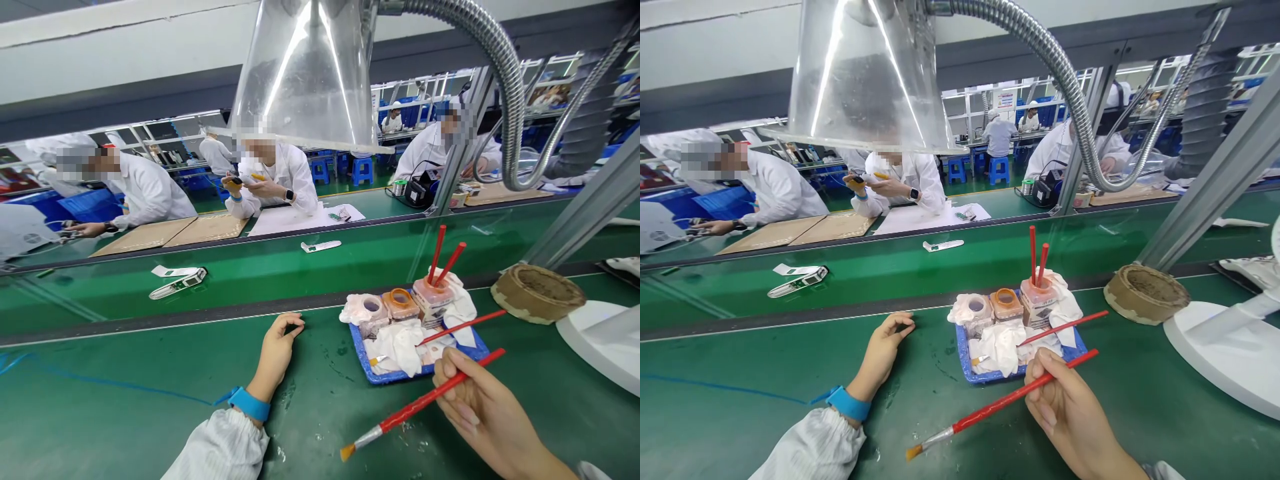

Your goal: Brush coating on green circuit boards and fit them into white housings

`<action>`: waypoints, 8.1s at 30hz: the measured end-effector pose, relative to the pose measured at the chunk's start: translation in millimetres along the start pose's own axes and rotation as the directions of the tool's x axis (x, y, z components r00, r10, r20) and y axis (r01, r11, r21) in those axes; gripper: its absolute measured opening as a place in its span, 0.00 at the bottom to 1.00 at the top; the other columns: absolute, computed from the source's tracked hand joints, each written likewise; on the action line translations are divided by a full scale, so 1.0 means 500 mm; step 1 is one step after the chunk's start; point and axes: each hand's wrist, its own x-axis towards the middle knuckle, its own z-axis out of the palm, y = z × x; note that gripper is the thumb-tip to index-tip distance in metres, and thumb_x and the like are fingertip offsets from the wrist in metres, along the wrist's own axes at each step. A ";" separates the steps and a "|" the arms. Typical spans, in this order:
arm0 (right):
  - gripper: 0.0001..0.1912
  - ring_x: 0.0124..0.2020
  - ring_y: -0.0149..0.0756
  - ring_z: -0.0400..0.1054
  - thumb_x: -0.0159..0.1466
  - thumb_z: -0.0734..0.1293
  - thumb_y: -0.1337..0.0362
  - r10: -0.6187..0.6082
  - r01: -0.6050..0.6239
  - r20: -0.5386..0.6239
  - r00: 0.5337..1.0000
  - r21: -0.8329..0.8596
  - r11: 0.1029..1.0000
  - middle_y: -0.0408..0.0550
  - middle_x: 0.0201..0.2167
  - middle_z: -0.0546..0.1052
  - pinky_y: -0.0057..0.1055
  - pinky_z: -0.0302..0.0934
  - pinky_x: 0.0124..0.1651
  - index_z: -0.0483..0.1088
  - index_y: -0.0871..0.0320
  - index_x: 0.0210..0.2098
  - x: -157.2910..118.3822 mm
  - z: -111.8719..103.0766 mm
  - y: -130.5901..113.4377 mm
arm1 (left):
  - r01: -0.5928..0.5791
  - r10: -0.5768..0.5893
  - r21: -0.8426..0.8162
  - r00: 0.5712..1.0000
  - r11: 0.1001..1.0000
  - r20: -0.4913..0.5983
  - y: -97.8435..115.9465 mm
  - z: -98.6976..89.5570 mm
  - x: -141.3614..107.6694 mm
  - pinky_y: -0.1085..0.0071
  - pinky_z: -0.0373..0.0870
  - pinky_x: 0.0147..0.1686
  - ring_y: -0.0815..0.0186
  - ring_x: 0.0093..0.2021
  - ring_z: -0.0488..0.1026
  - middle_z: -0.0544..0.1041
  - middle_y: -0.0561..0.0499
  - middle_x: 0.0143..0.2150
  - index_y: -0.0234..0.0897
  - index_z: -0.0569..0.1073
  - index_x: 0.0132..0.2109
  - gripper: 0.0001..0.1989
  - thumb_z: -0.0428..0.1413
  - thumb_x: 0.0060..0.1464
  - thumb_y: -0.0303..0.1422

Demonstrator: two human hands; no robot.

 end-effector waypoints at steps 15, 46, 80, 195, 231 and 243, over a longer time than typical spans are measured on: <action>0.14 0.14 0.22 0.48 0.60 0.66 0.59 0.035 -0.035 0.005 0.999 0.060 0.998 0.41 0.17 0.63 0.21 0.52 0.17 0.65 0.60 0.22 0.007 -0.004 -0.001 | 0.095 -0.095 -0.093 0.995 0.991 0.007 0.007 0.003 -0.005 0.60 0.69 0.47 0.61 0.41 0.72 0.75 0.48 0.35 0.37 0.74 0.33 0.08 0.57 0.46 0.37; 0.14 0.14 0.21 0.47 0.59 0.68 0.59 0.028 -0.031 0.039 0.999 0.086 0.996 0.41 0.16 0.61 0.20 0.52 0.15 0.67 0.61 0.21 0.011 -0.016 0.010 | 0.098 -0.087 -0.128 0.993 0.987 0.084 -0.007 -0.003 -0.001 0.60 0.68 0.50 0.59 0.46 0.71 0.74 0.46 0.44 0.36 0.76 0.31 0.10 0.52 0.42 0.27; 0.12 0.13 0.20 0.48 0.54 0.71 0.62 0.005 -0.007 0.011 1.000 0.134 0.991 0.39 0.13 0.61 0.18 0.43 0.13 0.67 0.62 0.21 0.028 -0.006 0.012 | 0.066 -0.066 0.008 0.988 0.998 0.142 -0.017 -0.016 0.014 0.54 0.61 0.54 0.55 0.52 0.65 0.72 0.47 0.44 0.38 0.75 0.30 0.07 0.55 0.39 0.29; 0.10 0.14 0.20 0.49 0.53 0.68 0.70 -0.105 0.134 -0.118 0.987 0.264 0.955 0.38 0.18 0.58 0.19 0.53 0.13 0.60 0.60 0.23 0.037 -0.015 -0.035 | 0.205 -0.197 -0.097 0.976 0.974 0.094 0.006 0.001 0.006 0.68 0.69 0.45 0.65 0.39 0.73 0.75 0.51 0.31 0.36 0.73 0.33 0.07 0.58 0.46 0.34; 0.11 0.14 0.21 0.50 0.53 0.68 0.70 -0.101 0.128 -0.117 0.988 0.246 0.961 0.37 0.18 0.56 0.19 0.54 0.13 0.59 0.59 0.24 0.037 -0.013 -0.031 | 0.188 -0.179 -0.106 0.980 0.976 0.091 0.009 0.000 0.002 0.66 0.70 0.44 0.64 0.37 0.74 0.75 0.51 0.30 0.35 0.74 0.32 0.07 0.58 0.45 0.35; 0.11 0.15 0.22 0.51 0.52 0.68 0.71 -0.090 0.122 -0.136 0.987 0.249 0.961 0.38 0.18 0.58 0.20 0.56 0.13 0.59 0.58 0.24 0.037 -0.014 -0.031 | 0.170 -0.159 -0.114 0.983 0.979 0.093 0.013 0.000 0.000 0.65 0.71 0.44 0.64 0.37 0.74 0.75 0.49 0.30 0.35 0.75 0.30 0.11 0.57 0.47 0.40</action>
